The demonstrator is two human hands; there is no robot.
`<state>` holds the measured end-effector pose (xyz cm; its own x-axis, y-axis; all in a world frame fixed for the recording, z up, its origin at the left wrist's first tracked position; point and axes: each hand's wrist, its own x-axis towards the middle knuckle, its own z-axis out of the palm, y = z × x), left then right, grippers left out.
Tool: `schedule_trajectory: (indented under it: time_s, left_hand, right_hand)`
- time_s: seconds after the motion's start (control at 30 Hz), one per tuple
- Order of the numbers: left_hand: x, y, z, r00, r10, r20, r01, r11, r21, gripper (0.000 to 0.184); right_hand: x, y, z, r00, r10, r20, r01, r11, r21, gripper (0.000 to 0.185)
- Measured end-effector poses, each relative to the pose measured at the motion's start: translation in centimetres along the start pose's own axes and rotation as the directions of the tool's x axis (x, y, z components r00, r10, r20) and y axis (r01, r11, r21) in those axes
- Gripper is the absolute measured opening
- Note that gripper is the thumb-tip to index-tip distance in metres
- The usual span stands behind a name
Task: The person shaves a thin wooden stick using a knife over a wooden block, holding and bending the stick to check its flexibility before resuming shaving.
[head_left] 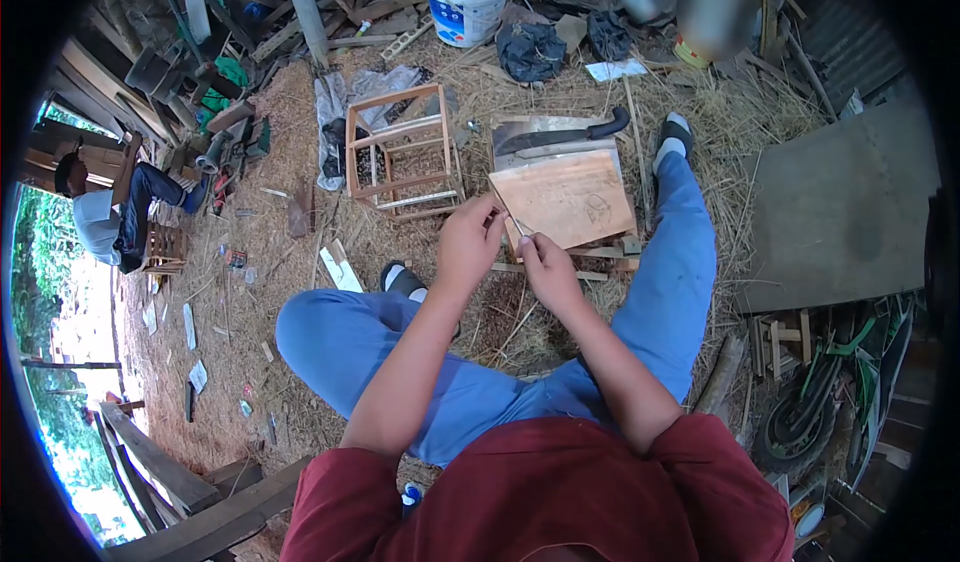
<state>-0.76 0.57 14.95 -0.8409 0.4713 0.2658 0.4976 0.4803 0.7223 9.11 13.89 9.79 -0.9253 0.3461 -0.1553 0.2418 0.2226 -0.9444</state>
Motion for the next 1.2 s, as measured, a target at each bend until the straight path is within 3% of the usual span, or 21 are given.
schedule_trajectory:
  time_s: [0.4,0.47,0.57,0.67,0.8,0.9,0.97,1.07,1.2]
  left_hand:
    - [-1.9,0.4,-0.2,0.998,0.029,-0.058,-0.029,1.0,0.012,0.006]
    - [-1.9,0.2,-0.2,0.998,0.052,-0.04,-0.051,0.998,0.019,0.006]
    - [-2.1,0.2,0.1,0.998,0.026,-0.064,-0.027,1.0,-0.005,0.007]
    - [-1.7,-0.2,0.3,0.996,0.067,-0.061,-0.068,0.998,-0.017,0.006]
    - [-1.4,0.3,-0.3,0.999,0.048,0.014,-0.049,0.999,0.011,0.008]
    - [-1.2,-0.2,-0.6,0.993,0.1,0.055,-0.101,0.995,0.013,0.009]
    - [-1.1,-0.7,-0.8,0.99,0.118,0.081,-0.121,0.992,0.022,0.009]
    - [-1.1,-1.4,-1.0,0.977,0.194,0.083,-0.2,0.977,0.069,0.01]
    - [-1.0,-1.1,-1.1,0.98,0.181,0.079,-0.186,0.981,0.06,0.008]
  right_hand:
    - [-0.6,-0.1,-0.1,0.996,0.076,0.04,-0.07,0.986,-0.148,0.044]
    - [-0.8,-0.6,-0.2,0.998,0.03,0.062,-0.017,0.98,-0.199,0.042]
    - [0.1,4.8,0.6,0.997,0.082,-0.006,-0.081,0.966,-0.244,0.041]
    - [0.2,2.1,-0.3,0.999,0.033,0.025,-0.026,0.97,-0.241,0.041]
    - [0.0,0.8,-0.1,0.998,0.05,0.031,-0.044,0.982,-0.182,0.042]
    - [0.7,2.5,-0.8,0.997,0.08,0.009,-0.076,0.965,-0.251,0.042]
    - [0.7,-0.2,-2.0,0.985,0.102,0.137,-0.064,0.963,-0.261,0.042]
    - [0.4,-0.7,-1.8,0.992,0.074,0.105,-0.026,0.917,-0.399,0.043]
    - [1.2,2.4,-1.4,0.993,0.064,0.103,-0.017,0.916,-0.401,0.044]
